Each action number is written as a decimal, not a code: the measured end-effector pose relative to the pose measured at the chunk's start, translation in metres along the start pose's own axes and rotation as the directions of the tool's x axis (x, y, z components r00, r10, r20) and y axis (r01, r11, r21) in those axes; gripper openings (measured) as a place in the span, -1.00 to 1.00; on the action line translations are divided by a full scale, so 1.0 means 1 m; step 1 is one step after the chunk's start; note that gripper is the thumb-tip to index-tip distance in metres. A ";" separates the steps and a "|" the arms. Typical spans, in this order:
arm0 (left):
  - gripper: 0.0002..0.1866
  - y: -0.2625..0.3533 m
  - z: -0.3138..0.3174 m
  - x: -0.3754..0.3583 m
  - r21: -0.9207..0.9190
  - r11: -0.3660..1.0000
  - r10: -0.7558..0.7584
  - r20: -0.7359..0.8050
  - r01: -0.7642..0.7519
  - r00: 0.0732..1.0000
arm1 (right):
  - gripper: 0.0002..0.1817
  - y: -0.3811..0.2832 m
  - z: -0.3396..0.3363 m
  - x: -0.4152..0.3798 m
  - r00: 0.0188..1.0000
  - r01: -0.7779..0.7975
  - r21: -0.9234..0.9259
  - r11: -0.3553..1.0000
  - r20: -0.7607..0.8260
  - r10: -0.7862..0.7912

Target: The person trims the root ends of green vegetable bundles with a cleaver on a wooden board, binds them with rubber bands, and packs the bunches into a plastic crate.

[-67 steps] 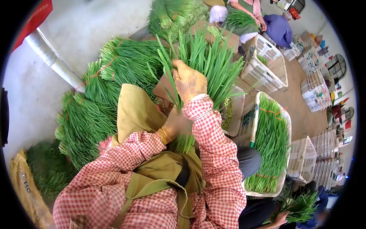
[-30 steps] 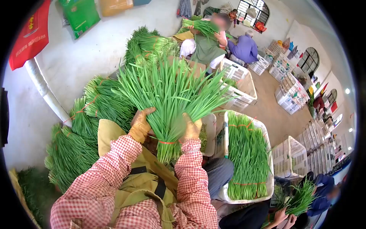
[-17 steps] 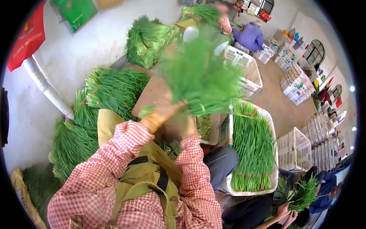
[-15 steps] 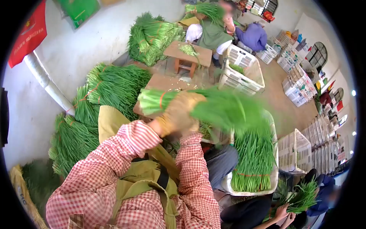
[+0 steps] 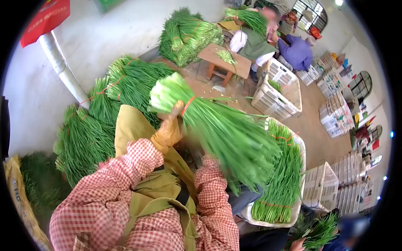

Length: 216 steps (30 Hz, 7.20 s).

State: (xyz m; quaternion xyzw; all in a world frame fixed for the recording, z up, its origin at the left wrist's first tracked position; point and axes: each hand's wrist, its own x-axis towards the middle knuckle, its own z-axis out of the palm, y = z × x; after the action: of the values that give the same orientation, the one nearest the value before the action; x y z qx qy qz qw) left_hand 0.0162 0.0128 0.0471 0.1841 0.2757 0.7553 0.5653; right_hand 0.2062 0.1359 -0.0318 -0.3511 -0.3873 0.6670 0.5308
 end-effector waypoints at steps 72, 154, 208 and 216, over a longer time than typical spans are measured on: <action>-0.52 -0.028 0.270 0.124 0.127 0.973 0.097 0.540 -0.194 0.836 | 0.11 -0.312 -0.002 0.028 0.662 0.736 -0.617 0.278 0.571 -0.486; -0.40 -0.403 0.135 0.337 0.617 -0.251 -0.226 0.712 -0.746 0.665 | 0.12 -0.142 -0.331 0.307 0.934 -0.317 -0.946 -0.067 -0.323 0.153; -0.40 -0.393 0.123 0.326 0.609 -0.174 -0.253 0.731 -0.774 0.633 | -0.23 -0.107 -0.272 0.283 0.958 -0.265 -0.802 -0.536 -0.283 -0.050; -0.43 -0.434 0.188 0.346 0.534 -0.062 -0.227 0.815 -0.843 0.533 | -0.38 -0.084 -0.317 0.280 0.968 -0.152 -0.860 -0.487 -0.030 -0.249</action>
State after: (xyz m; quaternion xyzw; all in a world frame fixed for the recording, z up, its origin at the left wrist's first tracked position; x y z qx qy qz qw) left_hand 0.3524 0.4730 -0.0891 0.8598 0.3881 0.3187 0.0921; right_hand 0.4685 0.4671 -0.1170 -0.6885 -0.7207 -0.0717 0.0377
